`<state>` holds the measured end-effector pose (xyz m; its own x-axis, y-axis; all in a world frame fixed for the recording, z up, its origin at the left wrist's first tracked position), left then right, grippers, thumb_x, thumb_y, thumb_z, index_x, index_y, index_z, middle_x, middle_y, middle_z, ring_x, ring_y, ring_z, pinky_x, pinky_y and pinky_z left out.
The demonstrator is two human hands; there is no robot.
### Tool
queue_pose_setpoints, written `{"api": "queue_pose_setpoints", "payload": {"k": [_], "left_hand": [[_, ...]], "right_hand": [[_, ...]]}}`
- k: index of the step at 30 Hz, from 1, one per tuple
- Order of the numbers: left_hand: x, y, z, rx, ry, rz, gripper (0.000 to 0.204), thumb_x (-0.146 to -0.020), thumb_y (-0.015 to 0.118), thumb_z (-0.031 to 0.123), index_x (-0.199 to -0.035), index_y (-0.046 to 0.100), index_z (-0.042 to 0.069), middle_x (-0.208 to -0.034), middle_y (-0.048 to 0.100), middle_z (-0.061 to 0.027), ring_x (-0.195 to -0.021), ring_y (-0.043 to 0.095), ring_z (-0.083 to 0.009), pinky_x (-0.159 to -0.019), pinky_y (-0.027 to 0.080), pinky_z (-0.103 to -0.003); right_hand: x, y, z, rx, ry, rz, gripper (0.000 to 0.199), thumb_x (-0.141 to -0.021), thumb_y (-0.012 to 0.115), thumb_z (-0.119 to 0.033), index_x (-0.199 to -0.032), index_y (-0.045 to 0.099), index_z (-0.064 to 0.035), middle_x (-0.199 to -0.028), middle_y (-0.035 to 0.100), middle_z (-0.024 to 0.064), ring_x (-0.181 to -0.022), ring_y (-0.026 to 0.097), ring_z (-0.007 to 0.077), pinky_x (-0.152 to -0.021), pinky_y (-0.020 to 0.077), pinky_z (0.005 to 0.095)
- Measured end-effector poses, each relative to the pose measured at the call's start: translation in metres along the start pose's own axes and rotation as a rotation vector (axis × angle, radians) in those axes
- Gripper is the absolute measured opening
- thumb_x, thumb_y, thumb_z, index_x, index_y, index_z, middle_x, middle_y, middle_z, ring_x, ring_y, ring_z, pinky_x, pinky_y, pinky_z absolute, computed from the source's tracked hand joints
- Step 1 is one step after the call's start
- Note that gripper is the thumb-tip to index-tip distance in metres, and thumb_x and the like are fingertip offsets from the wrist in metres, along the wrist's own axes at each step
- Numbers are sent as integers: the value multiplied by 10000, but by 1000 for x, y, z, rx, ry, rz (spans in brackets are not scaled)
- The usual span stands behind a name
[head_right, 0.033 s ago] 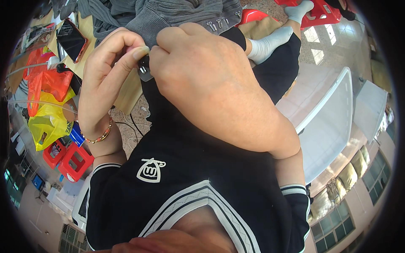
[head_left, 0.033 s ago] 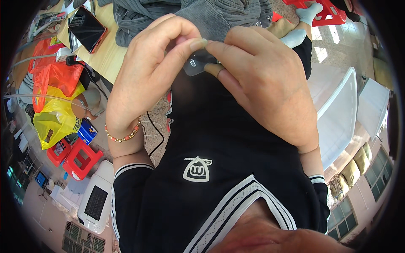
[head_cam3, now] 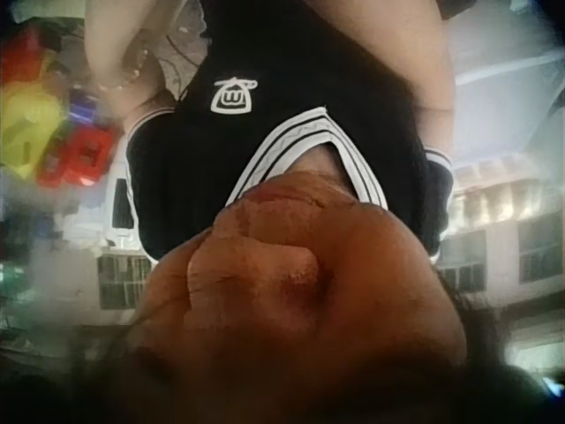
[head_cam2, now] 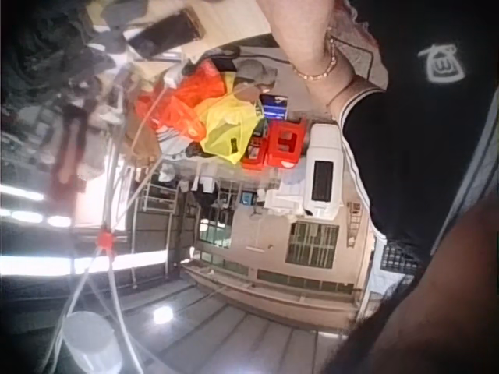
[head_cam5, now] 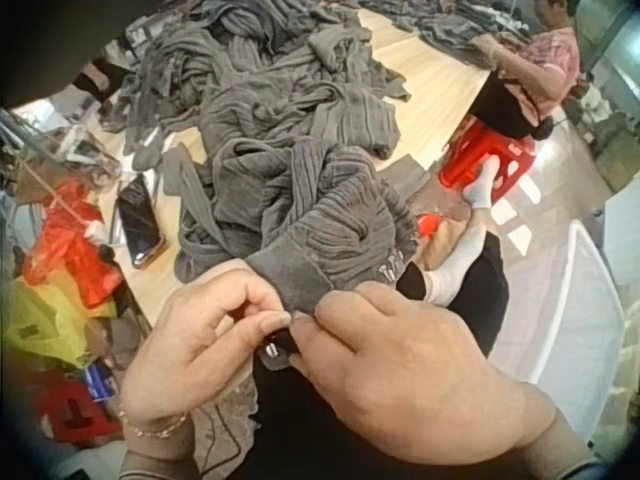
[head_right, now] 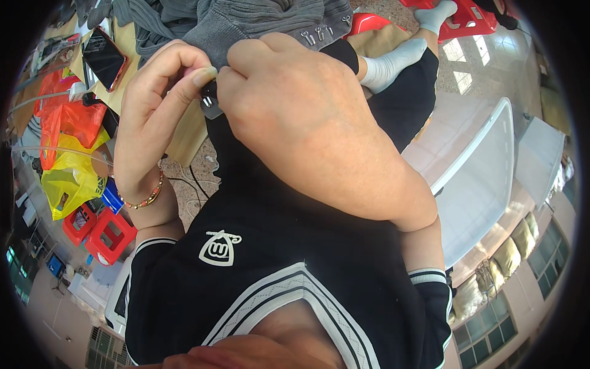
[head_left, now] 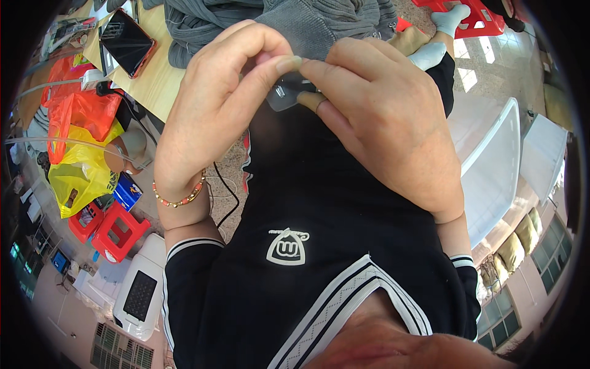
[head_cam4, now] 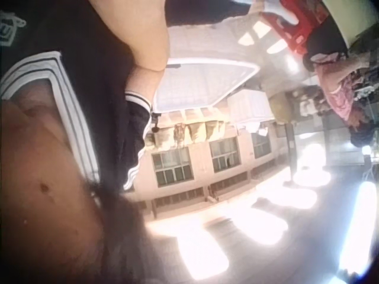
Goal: The person trims threads along the fasteners of a garment using thread snips, puts it aside, picks up another garment from the table, and trims threads along its fasteners with the thread snips.
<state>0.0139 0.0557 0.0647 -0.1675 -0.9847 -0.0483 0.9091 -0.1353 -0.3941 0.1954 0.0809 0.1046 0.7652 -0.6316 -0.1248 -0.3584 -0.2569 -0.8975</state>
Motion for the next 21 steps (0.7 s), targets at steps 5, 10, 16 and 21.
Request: {"api": "queue_pose_setpoints", "payload": {"k": [5,10,16,21], "left_hand": [[0,1,-1,17,-4,4,88,-906,596,74,-902,592,-14,-784,507,-43,-684,480,-115,-604,389,-252],[1,2,-4,72,-20,15,88,-911,585,66,-906,586,-22,-795,501,-32,-692,465,-96,-604,380,-243],[2,-2,-2,16,-58,-73,70,-967,543,50,-938,574,-6,-879,502,6,-777,480,-58,-698,397,-194],[1,-2,-2,-18,-37,-79,73,-967,539,49,-939,570,-10,-874,500,3,-765,477,-58,-688,394,-192]], "right_hand": [[2,5,3,-15,-64,126,411,-638,754,-15,-1038,674,-63,-878,579,44,-780,591,240,-627,497,347],[6,14,7,17,-114,199,441,-608,763,-17,-1040,679,-48,-865,575,31,-740,580,209,-598,491,316],[6,21,10,72,-188,300,400,-610,753,-39,-1005,690,-38,-835,563,21,-681,563,182,-560,480,299],[7,23,10,125,-237,339,362,-631,739,-55,-989,694,-45,-831,559,7,-665,555,159,-538,469,287]]}}
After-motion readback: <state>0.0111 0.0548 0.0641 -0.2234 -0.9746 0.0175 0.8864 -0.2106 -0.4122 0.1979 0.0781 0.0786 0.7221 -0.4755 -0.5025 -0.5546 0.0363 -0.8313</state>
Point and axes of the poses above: each hand's wrist, its own x-axis away from the middle knuckle, its own y-axis out of the palm, z = x × y, the point moved 2 cm from there along -x, towards the middle knuckle
